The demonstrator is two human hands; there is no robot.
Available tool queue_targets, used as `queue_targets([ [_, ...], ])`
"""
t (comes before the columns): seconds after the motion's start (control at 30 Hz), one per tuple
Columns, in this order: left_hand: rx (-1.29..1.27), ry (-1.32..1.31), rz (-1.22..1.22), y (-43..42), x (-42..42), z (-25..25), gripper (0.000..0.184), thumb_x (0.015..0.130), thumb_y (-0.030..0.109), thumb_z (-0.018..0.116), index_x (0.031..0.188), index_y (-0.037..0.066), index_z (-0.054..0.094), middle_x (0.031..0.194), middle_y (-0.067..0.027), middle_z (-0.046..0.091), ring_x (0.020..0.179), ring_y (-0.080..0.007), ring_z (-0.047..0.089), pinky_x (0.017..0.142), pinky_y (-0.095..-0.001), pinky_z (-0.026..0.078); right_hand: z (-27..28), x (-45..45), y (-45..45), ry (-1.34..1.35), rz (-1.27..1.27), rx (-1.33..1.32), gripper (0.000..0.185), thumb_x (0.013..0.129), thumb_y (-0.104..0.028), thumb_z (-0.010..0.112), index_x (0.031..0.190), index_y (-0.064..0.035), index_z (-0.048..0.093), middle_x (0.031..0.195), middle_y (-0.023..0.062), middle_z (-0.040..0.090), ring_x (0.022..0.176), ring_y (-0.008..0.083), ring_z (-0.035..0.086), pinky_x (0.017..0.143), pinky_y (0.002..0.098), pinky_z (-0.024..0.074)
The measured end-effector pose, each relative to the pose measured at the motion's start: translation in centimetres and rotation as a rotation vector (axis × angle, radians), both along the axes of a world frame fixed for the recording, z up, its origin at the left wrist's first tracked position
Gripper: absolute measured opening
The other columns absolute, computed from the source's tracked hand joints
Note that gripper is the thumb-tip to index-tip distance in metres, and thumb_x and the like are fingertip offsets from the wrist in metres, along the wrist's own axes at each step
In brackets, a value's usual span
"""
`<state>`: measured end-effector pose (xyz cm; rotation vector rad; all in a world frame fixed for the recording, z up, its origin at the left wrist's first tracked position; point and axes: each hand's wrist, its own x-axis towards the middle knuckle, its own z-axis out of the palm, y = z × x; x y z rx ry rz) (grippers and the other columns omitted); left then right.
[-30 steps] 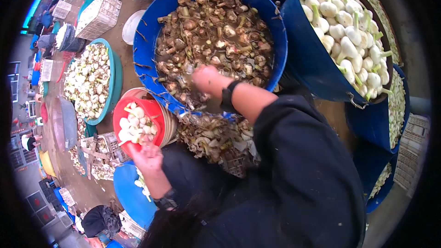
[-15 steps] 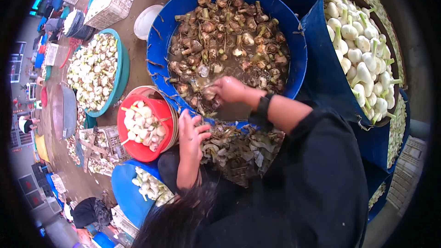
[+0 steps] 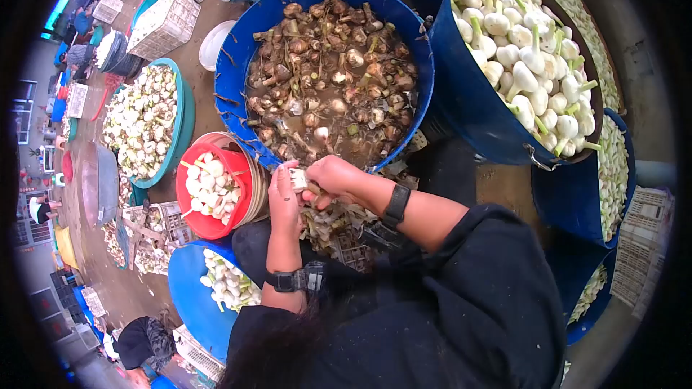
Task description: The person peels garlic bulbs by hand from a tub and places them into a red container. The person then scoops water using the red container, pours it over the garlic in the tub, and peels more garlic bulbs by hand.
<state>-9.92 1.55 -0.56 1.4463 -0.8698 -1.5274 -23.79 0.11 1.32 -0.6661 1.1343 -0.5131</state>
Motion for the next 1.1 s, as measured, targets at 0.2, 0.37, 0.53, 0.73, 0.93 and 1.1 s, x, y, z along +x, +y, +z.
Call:
queue_targets([
  [0.2,-0.009,0.027,-0.068,0.6,1.7,0.8,0.038,0.091,0.028,0.048,0.118,0.002,0.053,0.09,-0.0017,0.057,0.076,-0.0058,0.05,0.061,-0.0195,0.04,-0.1,-0.3,2.0,0.411,0.011,-0.678,0.024,0.081,-0.022,0.051,0.073,-0.0006,0.059,0.07,0.017,0.059,0.061,0.0336,0.058,0.061,0.0433,0.0452],
  [0.37,0.056,-0.133,-0.268,1.2,2.3,2.8,0.032,0.086,0.02,0.06,0.112,0.002,0.057,0.088,0.0008,0.059,0.072,-0.0055,0.051,0.062,-0.0184,0.042,-0.2,0.1,2.4,0.603,-0.055,-1.093,0.021,0.079,-0.021,0.052,0.075,-0.0031,0.061,0.068,0.0187,0.057,0.064,0.0367,0.055,0.061,0.0439,0.045],
  [0.53,-0.189,0.106,-0.143,2.7,1.9,2.1,0.038,0.08,0.001,0.061,0.116,-0.005,0.05,0.108,-0.0093,0.057,0.097,-0.0152,0.055,0.087,-0.0268,0.042,0.2,0.3,1.7,-0.037,-0.274,-0.029,0.023,0.088,-0.019,0.047,0.088,-0.0009,0.061,0.071,0.0085,0.061,0.062,0.0184,0.058,0.046,0.0306,0.0445],
  [0.73,-0.22,0.645,0.026,4.3,1.8,1.9,0.042,0.077,-0.003,0.055,0.118,0.001,0.047,0.119,-0.0163,0.051,0.109,-0.0232,0.051,0.094,-0.0355,0.042,-1.7,-0.1,0.8,-0.804,-0.621,0.366,0.015,0.091,-0.017,0.043,0.083,-0.0092,0.053,0.067,-0.0025,0.055,0.054,0.0082,0.048,0.045,0.0213,0.0393],
  [0.93,-0.207,0.556,0.107,4.4,3.4,1.9,0.04,0.081,0.0,0.058,0.119,0.0,0.044,0.113,-0.0133,0.054,0.105,-0.0208,0.052,0.093,-0.0336,0.042,2.1,-1.3,2.5,0.82,0.404,-0.658,0.04,0.084,-0.043,0.053,0.072,-0.008,0.067,0.07,0.0138,0.063,0.063,0.029,0.061,0.063,0.039,0.0486],
  [1.1,-0.248,0.42,0.06,4.6,2.8,1.4,0.041,0.081,-0.001,0.058,0.12,-0.002,0.043,0.112,-0.0119,0.053,0.103,-0.0186,0.052,0.094,-0.0312,0.039,3.2,0.3,3.0,0.186,0.21,-0.373,0.03,0.086,-0.029,0.056,0.076,-0.0028,0.066,0.064,0.0088,0.063,0.056,0.0141,0.059,0.056,0.0314,0.0462],
])
